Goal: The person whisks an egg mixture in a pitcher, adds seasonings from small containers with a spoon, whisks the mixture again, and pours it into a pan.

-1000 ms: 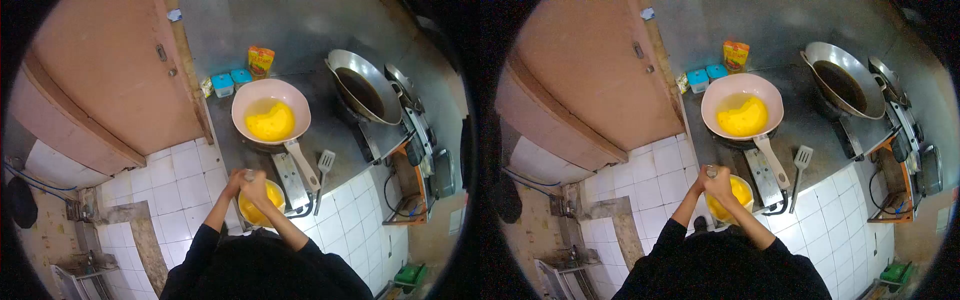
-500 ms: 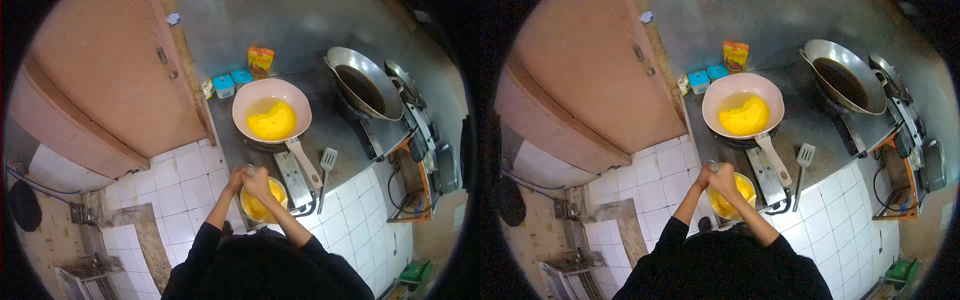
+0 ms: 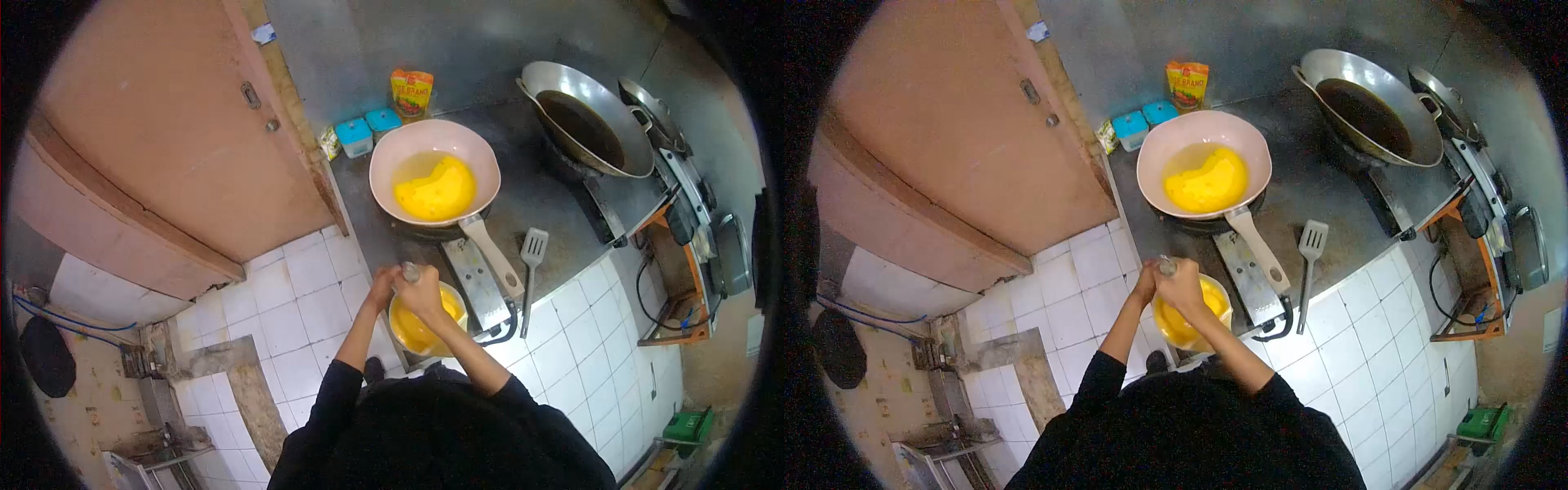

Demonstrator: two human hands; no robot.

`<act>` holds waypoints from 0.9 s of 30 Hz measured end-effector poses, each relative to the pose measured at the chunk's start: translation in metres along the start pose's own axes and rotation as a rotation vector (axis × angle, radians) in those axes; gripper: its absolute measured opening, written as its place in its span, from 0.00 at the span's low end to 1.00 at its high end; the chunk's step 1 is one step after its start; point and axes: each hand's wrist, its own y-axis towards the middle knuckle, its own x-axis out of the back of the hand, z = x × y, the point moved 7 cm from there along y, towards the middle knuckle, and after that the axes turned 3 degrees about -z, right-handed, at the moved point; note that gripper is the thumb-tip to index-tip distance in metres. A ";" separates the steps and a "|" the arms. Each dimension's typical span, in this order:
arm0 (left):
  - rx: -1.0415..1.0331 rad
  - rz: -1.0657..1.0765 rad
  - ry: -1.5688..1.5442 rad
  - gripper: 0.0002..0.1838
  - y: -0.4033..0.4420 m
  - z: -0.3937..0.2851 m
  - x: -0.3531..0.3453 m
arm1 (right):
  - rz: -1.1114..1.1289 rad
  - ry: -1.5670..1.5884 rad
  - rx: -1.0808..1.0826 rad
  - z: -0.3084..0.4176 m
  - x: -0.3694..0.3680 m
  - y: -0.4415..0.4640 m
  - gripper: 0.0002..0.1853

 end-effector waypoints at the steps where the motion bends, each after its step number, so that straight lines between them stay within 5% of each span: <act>1: -0.045 0.048 -0.128 0.13 -0.003 -0.013 -0.012 | 0.062 -0.020 -0.070 -0.001 -0.004 0.003 0.10; 3: -0.438 -0.166 0.842 0.16 -0.042 -0.060 -0.032 | -0.020 -0.021 0.081 0.033 0.004 -0.001 0.10; 4: -0.424 -0.155 0.493 0.16 -0.029 -0.052 -0.024 | 0.015 0.053 0.041 0.049 0.007 0.009 0.10; 7: -0.219 -0.240 0.117 0.16 0.004 -0.010 0.005 | 0.051 0.231 0.014 0.098 0.028 0.015 0.11; 10: -0.108 -0.115 0.102 0.17 0.012 0.009 0.006 | 0.094 0.334 0.088 0.143 0.052 0.014 0.14; 13: -0.152 -0.306 0.015 0.18 0.009 0.004 0.015 | 0.132 0.396 0.114 0.172 0.073 0.005 0.15; 15: -0.184 -0.151 0.151 0.18 0.006 -0.007 0.005 | 0.125 0.461 0.092 0.174 0.076 0.001 0.15; 17: -0.132 -0.110 0.097 0.17 0.008 -0.003 0.006 | 0.076 0.487 0.056 0.166 0.075 -0.002 0.21; 20: -0.068 -0.128 -0.025 0.15 0.006 -0.006 -0.001 | 0.076 0.354 0.167 0.111 0.047 0.006 0.14; 22: -0.054 -0.185 -0.094 0.15 -0.007 -0.017 -0.014 | 0.144 0.434 0.054 0.081 0.028 0.003 0.13; 25: -0.293 -0.167 -0.128 0.14 -0.037 -0.055 -0.031 | 0.366 0.448 -0.013 0.079 0.012 -0.012 0.13; 26: -0.498 -0.170 0.197 0.14 -0.051 -0.074 -0.032 | 0.499 0.452 0.019 0.084 0.010 -0.018 0.14; 27: -0.525 -0.137 0.188 0.15 -0.055 -0.076 -0.034 | 0.497 0.452 0.015 0.083 0.013 -0.015 0.14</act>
